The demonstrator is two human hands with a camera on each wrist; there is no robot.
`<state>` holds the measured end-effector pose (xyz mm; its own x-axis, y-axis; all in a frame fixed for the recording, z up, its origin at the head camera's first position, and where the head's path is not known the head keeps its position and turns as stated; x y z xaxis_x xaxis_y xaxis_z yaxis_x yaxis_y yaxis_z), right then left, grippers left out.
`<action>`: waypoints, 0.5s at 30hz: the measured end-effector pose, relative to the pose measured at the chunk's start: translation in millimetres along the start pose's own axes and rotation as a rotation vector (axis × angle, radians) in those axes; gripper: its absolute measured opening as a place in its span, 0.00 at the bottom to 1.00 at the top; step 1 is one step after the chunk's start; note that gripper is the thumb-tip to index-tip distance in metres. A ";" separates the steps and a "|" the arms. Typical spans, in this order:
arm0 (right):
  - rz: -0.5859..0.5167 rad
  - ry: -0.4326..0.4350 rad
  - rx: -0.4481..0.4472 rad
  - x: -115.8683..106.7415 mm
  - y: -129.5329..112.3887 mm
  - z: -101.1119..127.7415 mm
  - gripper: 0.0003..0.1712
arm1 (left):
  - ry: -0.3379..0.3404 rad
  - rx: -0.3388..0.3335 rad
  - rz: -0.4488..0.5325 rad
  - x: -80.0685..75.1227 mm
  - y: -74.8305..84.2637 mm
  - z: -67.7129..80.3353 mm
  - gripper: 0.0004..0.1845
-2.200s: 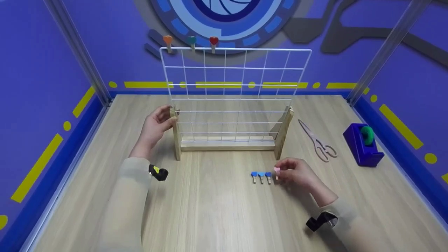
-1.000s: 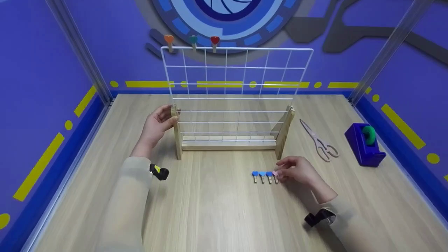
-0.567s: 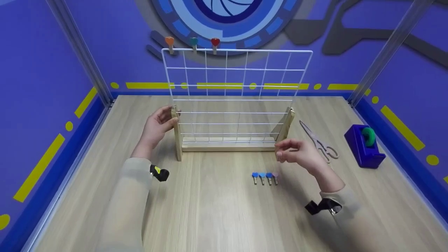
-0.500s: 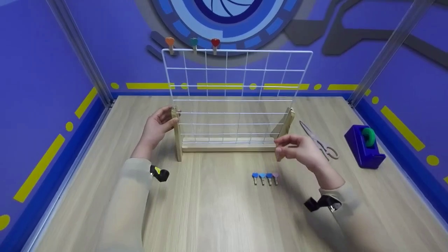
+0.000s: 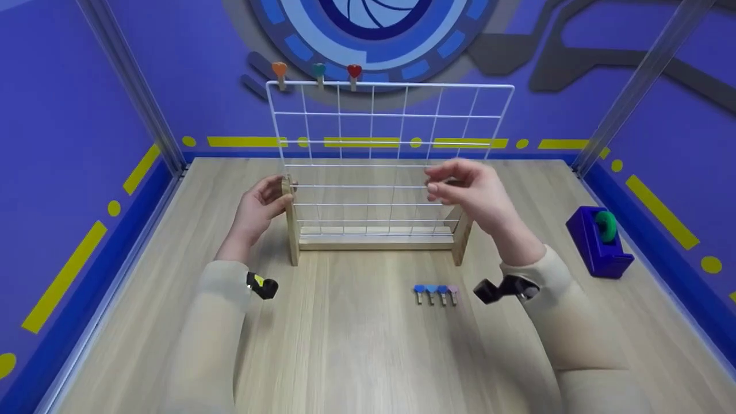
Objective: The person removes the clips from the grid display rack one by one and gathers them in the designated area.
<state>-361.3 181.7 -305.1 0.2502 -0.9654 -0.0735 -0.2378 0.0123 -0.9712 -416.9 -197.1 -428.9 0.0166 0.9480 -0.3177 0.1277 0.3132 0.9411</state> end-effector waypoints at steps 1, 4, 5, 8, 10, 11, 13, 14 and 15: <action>-0.004 0.002 -0.019 3.0 -6.4 -4.1 0.15 | 0.003 -0.001 -0.002 -0.1 0.0 0.2 0.29; -0.019 0.008 -0.070 12.2 -25.6 -14.9 0.15 | 0.005 0.000 -0.011 0.0 0.2 1.2 0.28; -0.022 0.012 -0.087 14.9 -32.2 -17.9 0.15 | 0.005 0.000 -0.012 0.0 0.2 1.5 0.28; -0.053 0.028 -0.136 22.8 -52.3 -26.8 0.14 | 0.006 -0.001 -0.012 0.1 0.4 2.0 0.27; -0.098 0.038 -0.162 28.1 -65.4 -33.4 0.14 | 0.007 -0.002 -0.008 -0.1 0.7 1.9 0.27; -0.115 0.043 -0.177 30.4 -71.8 -36.9 0.14 | 0.007 -0.001 -0.008 -0.2 0.8 1.8 0.27; -0.157 0.053 -0.199 35.0 -83.7 -44.6 0.14 | 0.006 -0.001 -0.012 -0.1 1.0 1.7 0.27; -0.179 0.056 -0.208 37.2 -89.3 -48.6 0.15 | 0.005 0.000 -0.011 -0.1 0.9 1.7 0.27; -0.193 0.061 -0.221 39.2 -94.5 -52.9 0.15 | 0.005 0.002 -0.010 -0.1 0.9 1.5 0.27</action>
Point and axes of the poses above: each hand's wrist, its own z-axis away from the middle knuckle, its own x-axis out of the palm, y = z × x, the point moved 8 cm from there along -z, towards the middle knuckle, and after that the axes turned 12 degrees about -z, right-handed, at the moved point
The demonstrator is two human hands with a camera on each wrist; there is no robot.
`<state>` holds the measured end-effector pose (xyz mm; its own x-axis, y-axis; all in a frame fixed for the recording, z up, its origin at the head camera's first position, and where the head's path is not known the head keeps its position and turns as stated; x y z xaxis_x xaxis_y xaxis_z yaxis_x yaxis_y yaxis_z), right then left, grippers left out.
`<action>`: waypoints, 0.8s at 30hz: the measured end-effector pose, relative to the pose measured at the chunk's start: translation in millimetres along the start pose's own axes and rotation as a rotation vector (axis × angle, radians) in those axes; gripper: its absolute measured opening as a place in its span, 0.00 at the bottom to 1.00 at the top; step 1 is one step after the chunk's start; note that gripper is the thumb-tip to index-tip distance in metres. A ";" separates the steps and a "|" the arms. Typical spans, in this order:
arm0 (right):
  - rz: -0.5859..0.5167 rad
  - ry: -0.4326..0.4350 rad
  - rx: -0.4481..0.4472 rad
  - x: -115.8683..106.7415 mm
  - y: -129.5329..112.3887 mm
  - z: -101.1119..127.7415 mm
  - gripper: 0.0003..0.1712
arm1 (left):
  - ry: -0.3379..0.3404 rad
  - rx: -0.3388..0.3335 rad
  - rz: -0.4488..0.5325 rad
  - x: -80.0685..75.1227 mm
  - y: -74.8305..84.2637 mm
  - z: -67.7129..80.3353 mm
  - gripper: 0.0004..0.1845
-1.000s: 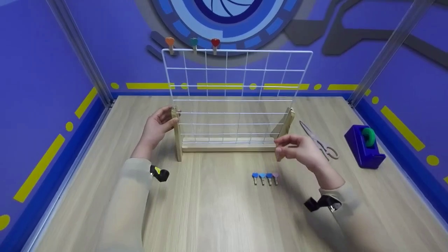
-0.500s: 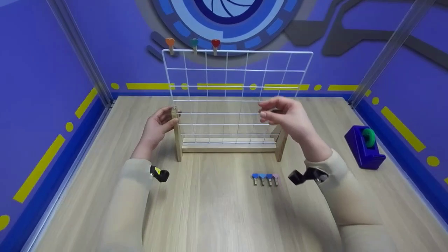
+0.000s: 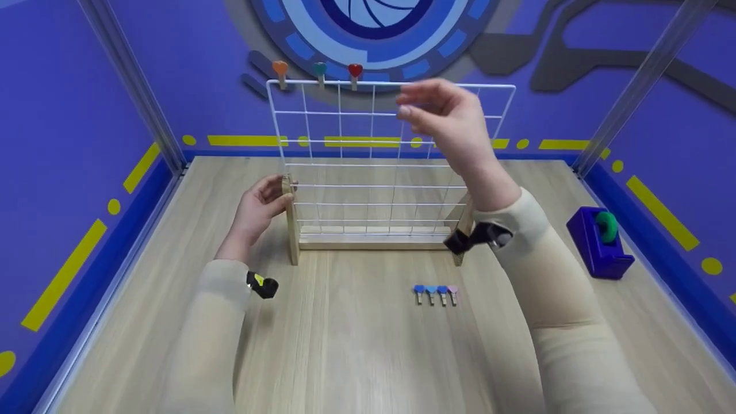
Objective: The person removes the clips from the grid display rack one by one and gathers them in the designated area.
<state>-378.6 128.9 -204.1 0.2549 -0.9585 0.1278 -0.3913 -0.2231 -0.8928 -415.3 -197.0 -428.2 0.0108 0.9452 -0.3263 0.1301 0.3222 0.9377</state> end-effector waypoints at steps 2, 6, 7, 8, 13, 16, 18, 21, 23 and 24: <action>-0.009 0.005 -0.025 5.7 -6.3 -10.0 0.15 | 0.000 0.000 0.004 0.1 -0.3 -0.4 0.27; 0.012 0.003 -0.059 17.2 -11.6 -28.6 0.16 | -0.004 -0.001 0.003 1.2 -1.1 -0.6 0.27; 0.021 -0.001 -0.060 20.2 -11.3 -33.0 0.16 | -0.005 -0.001 0.001 1.6 -1.1 -0.6 0.28; 0.030 -0.005 -0.059 23.3 -10.8 -37.0 0.16 | -0.005 0.002 0.001 1.8 -1.1 -0.7 0.28; 0.062 -0.028 -0.012 39.2 -2.9 -52.1 0.18 | -0.005 0.012 0.003 1.7 -1.1 -1.9 0.29; 0.090 -0.028 0.008 46.2 1.2 -56.2 0.18 | -0.008 0.013 0.008 1.9 -1.5 -3.0 0.29; 0.115 -0.027 0.009 49.7 2.7 -58.0 0.17 | -0.008 0.010 0.010 2.0 -2.0 -3.9 0.29; 0.141 -0.030 0.010 54.2 3.9 -60.1 0.17 | -0.006 0.012 0.009 1.3 -1.8 -3.7 0.29; 0.158 -0.033 0.008 56.5 4.3 -60.9 0.16 | -0.003 0.014 0.012 0.8 -1.3 -3.4 0.29; 0.167 -0.033 0.009 57.3 4.5 -61.2 0.16 | -0.001 0.014 0.013 0.5 -1.2 -3.3 0.28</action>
Point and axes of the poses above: each hand's wrist, its own z-axis away from the middle knuckle, its own x-axis out of the palm, y = z × x, the point moved 8 cm from there along -z, towards the middle knuckle, and after that the axes turned 12 degrees about -z, right-handed, at the moved point
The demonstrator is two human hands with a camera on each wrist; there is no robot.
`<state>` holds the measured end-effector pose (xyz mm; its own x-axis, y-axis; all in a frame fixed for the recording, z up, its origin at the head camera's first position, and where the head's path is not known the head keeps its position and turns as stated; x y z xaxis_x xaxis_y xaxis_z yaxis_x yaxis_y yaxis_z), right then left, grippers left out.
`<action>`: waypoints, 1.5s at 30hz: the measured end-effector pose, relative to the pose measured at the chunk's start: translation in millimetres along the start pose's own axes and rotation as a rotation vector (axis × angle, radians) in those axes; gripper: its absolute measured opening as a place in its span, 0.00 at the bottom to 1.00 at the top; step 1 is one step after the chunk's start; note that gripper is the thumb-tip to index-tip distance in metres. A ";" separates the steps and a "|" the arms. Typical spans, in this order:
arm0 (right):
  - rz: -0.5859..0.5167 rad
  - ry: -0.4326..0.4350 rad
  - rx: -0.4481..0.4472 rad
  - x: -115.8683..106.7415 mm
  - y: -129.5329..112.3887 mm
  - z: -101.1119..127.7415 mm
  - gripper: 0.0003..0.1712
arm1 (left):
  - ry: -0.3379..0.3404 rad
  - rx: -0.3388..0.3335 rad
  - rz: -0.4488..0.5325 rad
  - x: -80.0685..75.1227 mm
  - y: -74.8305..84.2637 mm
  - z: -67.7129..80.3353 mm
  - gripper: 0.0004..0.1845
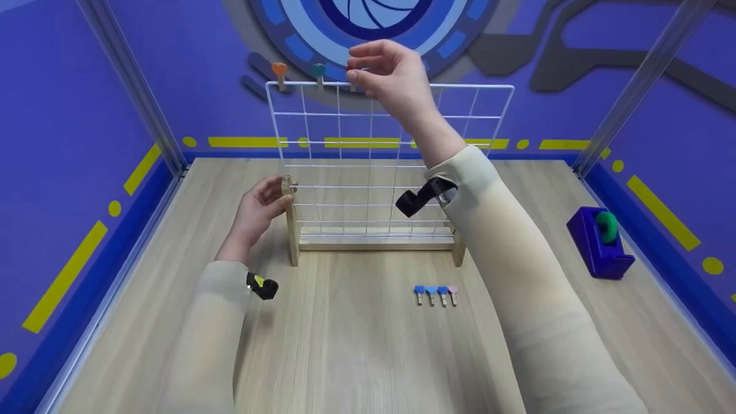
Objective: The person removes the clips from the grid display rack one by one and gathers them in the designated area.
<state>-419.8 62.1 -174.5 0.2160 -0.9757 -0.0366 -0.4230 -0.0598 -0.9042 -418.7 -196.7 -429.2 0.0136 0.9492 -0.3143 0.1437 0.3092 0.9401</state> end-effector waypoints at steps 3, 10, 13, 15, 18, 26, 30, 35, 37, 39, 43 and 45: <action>0.033 0.009 0.003 1.4 0.5 -0.6 0.15 | 0.002 -0.002 0.002 -0.1 0.0 0.5 0.29; 0.156 0.053 0.030 -0.2 2.2 -0.1 0.14 | 0.002 -0.009 -0.007 0.2 -0.5 0.5 0.28; 0.189 0.068 0.020 -1.1 1.2 -0.1 0.13 | 0.002 -0.007 -0.004 0.4 0.7 0.3 0.28; 0.209 0.075 0.005 -1.4 0.1 -0.6 0.12 | 0.001 -0.004 0.000 0.3 1.2 0.4 0.29; 0.215 0.082 -0.015 -1.8 -0.2 -0.9 0.10 | 0.004 -0.002 -0.004 0.3 1.5 1.1 0.30; 0.138 0.090 -0.063 -2.7 2.1 0.0 0.08 | 0.004 -0.001 -0.003 -0.2 0.3 1.8 0.29; 0.078 0.102 -0.072 -3.7 2.1 -0.1 0.07 | 0.002 -0.009 -0.007 0.0 -0.7 0.8 0.29; -0.021 0.121 -0.070 -6.3 3.4 -0.1 0.06 | -0.003 -0.015 -0.006 0.3 -0.1 0.8 0.29; -0.063 0.129 -0.069 -7.7 4.5 -0.7 0.06 | -0.003 -0.017 -0.009 0.3 -0.6 0.5 0.30; -0.090 0.132 -0.068 -8.7 5.7 -1.8 0.06 | 0.000 -0.020 -0.009 -0.1 -1.3 0.2 0.30; -0.117 0.126 -0.083 -10.1 6.4 -2.4 0.08 | 0.007 -0.019 0.001 -0.4 -1.6 0.3 0.29; -0.126 0.118 -0.113 -10.5 4.5 -0.7 0.10 | 0.004 -0.006 -0.002 0.1 -0.5 0.6 0.29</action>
Point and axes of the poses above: each hand's wrist, its own z-axis away from the middle knuckle, its own x-axis out of the palm, y = z × x, the point moved 8 cm from there along -z, towards the middle knuckle, and after that the axes turned 12 degrees about -z, right-handed, at the moved point
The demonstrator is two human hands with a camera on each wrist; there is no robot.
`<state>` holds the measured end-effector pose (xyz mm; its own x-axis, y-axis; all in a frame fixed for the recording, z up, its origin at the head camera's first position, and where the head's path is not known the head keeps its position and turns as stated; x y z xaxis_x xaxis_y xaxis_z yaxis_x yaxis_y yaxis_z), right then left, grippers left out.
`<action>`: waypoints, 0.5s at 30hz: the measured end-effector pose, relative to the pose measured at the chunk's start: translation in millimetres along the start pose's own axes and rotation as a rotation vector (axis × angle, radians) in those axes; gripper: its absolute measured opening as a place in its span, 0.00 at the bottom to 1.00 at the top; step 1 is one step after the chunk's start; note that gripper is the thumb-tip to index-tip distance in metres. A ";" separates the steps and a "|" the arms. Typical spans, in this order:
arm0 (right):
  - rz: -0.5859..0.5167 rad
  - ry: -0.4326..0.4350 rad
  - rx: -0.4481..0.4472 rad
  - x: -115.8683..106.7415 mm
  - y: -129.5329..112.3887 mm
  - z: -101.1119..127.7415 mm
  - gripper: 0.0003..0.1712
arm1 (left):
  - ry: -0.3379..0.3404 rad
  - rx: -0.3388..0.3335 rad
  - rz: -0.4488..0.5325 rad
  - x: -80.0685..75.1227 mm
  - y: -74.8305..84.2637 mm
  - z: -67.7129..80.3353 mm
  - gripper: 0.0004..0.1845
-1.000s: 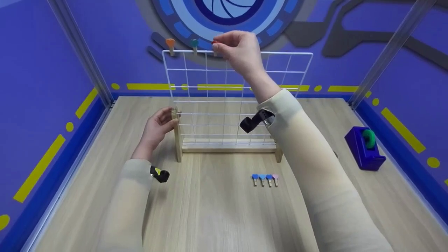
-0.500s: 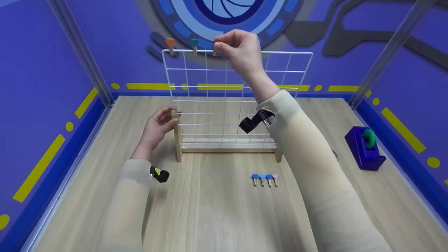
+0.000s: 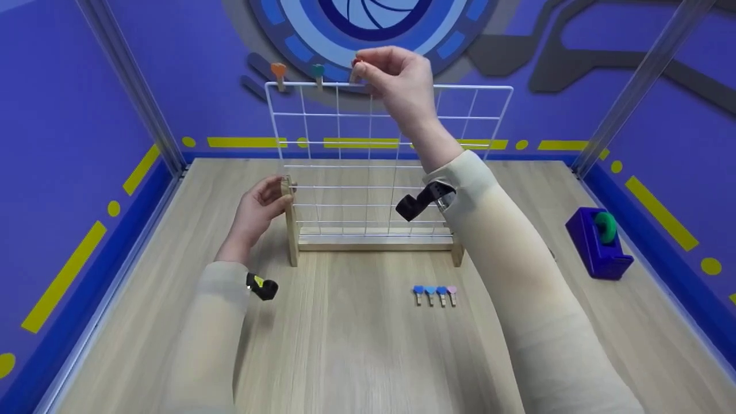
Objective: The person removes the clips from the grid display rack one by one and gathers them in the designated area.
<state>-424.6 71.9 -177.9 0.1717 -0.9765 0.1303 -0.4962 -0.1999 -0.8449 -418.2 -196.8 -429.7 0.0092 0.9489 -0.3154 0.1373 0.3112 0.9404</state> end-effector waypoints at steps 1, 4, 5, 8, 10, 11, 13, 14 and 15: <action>-0.005 -0.006 -0.022 0.0 -1.9 1.4 0.11 | 0.000 0.006 -0.001 0.2 0.5 0.2 0.29; -0.009 -0.030 -0.091 0.1 -8.9 8.8 0.12 | 0.000 0.016 -0.006 0.8 1.8 0.6 0.28; -0.005 -0.044 -0.118 0.4 -11.7 12.1 0.13 | 0.000 0.018 -0.009 0.9 1.9 0.5 0.28; -0.010 -0.077 -0.151 0.5 -16.3 22.2 0.11 | 0.004 0.012 -0.008 0.7 1.3 -0.3 0.27; -0.006 -0.102 -0.163 -0.2 -17.1 28.7 0.09 | 0.004 0.011 -0.010 0.4 0.9 -1.1 0.28; -0.007 -0.113 -0.160 -0.9 -16.4 31.9 0.08 | 0.002 0.010 -0.012 0.2 0.6 -1.5 0.28; 0.002 -0.129 -0.145 -3.1 -13.6 38.5 0.07 | 0.000 0.008 -0.016 -0.1 0.6 -1.7 0.28; 0.005 -0.138 -0.134 -4.5 -11.5 41.6 0.07 | -0.001 0.006 -0.016 0.0 0.3 -2.0 0.28; 0.010 -0.145 -0.121 -6.2 -9.2 45.0 0.07 | -0.003 0.003 -0.015 -0.1 0.5 -2.1 0.28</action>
<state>-382.8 83.4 -194.2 0.2827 -0.9584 0.0392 -0.5954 -0.2074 -0.7762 -420.2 -196.6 -429.0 0.0099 0.9438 -0.3302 0.1404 0.3257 0.9350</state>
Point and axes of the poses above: each hand's wrist, its own z-axis away from the middle knuckle, its own x-axis out of the palm, y = z × x, the point moved 8 cm from there along -z, towards the middle knuckle, and after that the axes turned 12 degrees about -z, right-handed, at the moved point
